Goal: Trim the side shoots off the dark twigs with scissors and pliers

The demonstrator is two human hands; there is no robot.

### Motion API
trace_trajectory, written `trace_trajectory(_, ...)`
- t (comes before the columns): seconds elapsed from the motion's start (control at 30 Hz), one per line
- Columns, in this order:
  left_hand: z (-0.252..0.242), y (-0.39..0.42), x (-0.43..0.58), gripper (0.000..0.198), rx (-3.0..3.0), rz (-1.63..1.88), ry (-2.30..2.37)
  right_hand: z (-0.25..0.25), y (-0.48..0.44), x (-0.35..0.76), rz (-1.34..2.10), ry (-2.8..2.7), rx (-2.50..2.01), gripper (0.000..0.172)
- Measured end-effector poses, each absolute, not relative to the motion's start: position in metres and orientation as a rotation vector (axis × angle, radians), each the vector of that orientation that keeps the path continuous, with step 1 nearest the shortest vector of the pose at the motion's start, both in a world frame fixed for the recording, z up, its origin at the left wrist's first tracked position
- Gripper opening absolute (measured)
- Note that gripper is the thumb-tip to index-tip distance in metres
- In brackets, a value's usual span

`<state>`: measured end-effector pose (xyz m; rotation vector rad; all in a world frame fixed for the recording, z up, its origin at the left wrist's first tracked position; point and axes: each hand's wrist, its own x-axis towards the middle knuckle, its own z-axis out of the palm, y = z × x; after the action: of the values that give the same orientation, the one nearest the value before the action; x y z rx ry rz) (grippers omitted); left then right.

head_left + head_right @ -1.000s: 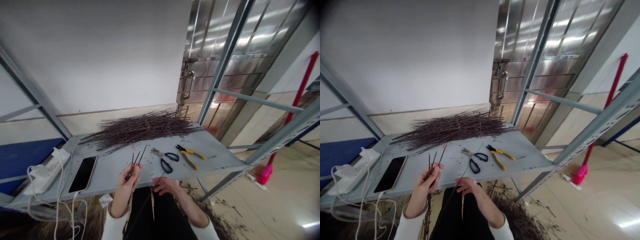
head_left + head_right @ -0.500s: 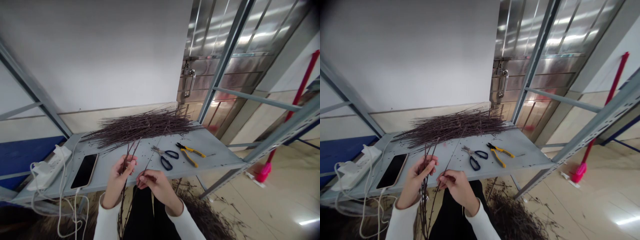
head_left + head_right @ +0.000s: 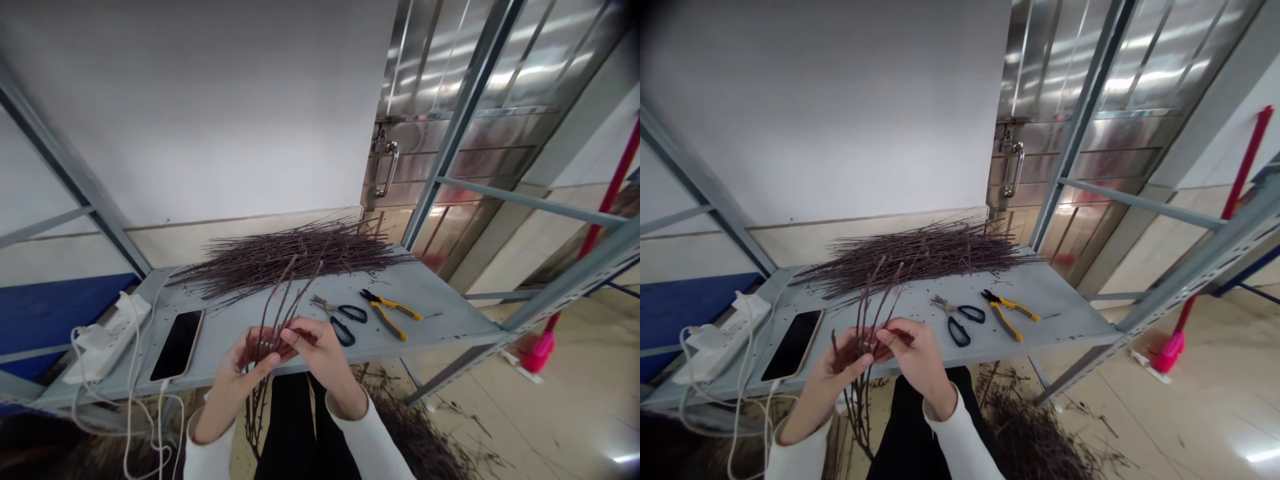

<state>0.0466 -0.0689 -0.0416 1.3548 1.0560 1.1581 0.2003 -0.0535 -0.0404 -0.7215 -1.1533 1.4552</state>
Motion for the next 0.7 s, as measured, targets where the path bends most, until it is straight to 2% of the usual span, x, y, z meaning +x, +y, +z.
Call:
trace_trajectory(0.17,-0.048,-0.072,0.060,0.031,1.178,1.251,1.135,-0.041,-0.053,0.201,1.405,-1.176,-0.730,0.029)
trace_trajectory(0.37,-0.048,-0.075,0.067,0.024,1.153,1.343,1.164,-0.038,-0.062,0.216,1.493,-0.965,-0.637,0.024)
trace_trajectory(0.5,-0.047,-0.075,0.068,0.022,1.135,1.437,1.168,-0.027,-0.074,0.236,1.719,-0.451,-0.168,0.006)
trace_trajectory(0.6,-0.047,-0.074,0.070,0.022,1.127,1.464,1.180,-0.015,-0.084,0.243,1.782,-0.179,0.237,0.015)
trace_trajectory(0.7,-0.050,-0.075,0.070,0.021,1.130,1.464,1.187,-0.004,-0.090,0.242,1.813,-0.127,0.426,0.021)
